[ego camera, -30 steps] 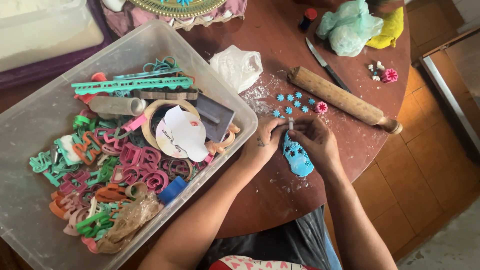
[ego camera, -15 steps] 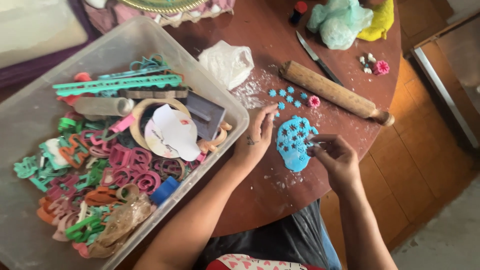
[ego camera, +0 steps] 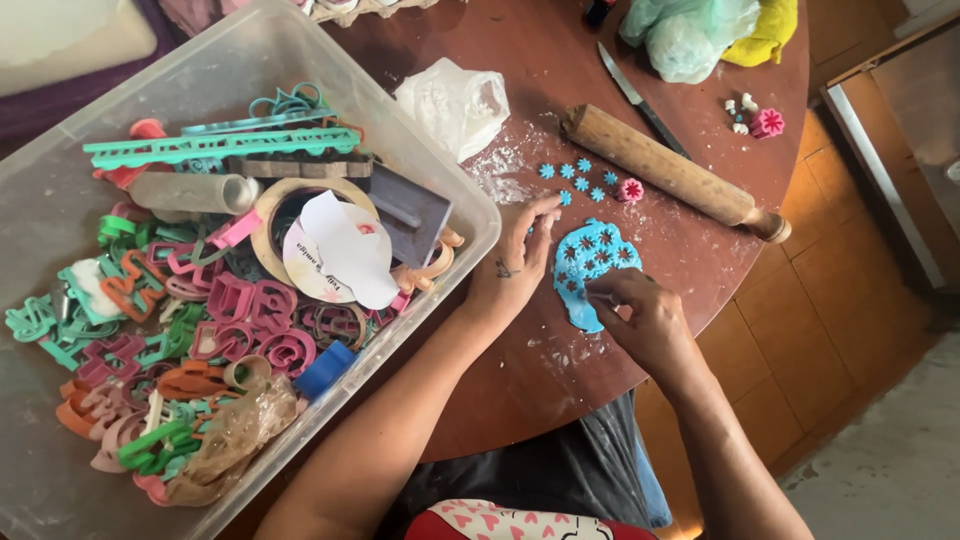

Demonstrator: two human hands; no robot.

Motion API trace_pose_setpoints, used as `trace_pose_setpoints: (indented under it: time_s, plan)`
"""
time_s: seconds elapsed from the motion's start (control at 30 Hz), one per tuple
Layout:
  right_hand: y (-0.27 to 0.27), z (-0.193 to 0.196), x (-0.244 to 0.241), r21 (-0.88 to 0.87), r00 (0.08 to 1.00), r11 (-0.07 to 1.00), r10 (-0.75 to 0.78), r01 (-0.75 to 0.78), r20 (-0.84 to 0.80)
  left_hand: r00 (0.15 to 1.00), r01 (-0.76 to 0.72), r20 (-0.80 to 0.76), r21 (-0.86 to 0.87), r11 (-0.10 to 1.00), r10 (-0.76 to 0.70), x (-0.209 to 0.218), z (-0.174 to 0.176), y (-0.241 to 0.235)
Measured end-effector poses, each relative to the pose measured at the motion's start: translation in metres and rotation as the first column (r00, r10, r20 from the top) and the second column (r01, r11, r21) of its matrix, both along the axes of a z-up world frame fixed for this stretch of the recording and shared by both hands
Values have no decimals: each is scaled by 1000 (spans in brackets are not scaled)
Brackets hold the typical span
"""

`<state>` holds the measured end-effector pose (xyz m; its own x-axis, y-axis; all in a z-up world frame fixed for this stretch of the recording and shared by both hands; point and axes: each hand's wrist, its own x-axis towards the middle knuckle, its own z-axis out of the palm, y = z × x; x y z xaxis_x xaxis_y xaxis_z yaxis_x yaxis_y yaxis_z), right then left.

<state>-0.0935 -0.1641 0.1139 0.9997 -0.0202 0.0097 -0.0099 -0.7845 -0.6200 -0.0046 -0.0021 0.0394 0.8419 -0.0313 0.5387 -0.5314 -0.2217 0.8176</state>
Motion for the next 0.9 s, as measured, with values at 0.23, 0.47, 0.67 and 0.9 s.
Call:
trace_pose_setpoints:
  time_s: [0.23, 0.47, 0.67, 0.9]
  plan:
    - [-2, -8, 5, -106, 994, 990, 100, -96, 33, 1000, 16, 15, -21, 1000, -16, -1, -2, -1]
    - [-8, -21, 3, -195, 986, 969, 160, -151, 34, 1000, 20, 14, -22, 1000, -20, -2, 1, 1]
    - [-4, 3, -3, 148, 992, 983, -96, 107, -81, 998, 6, 68, -21, 1000, -4, 1, -6, 0]
    - [-19, -12, -5, 669, 908, 620, -344, 410, -238, 985, 101, 142, -16, 995, -98, -3, 3, -7]
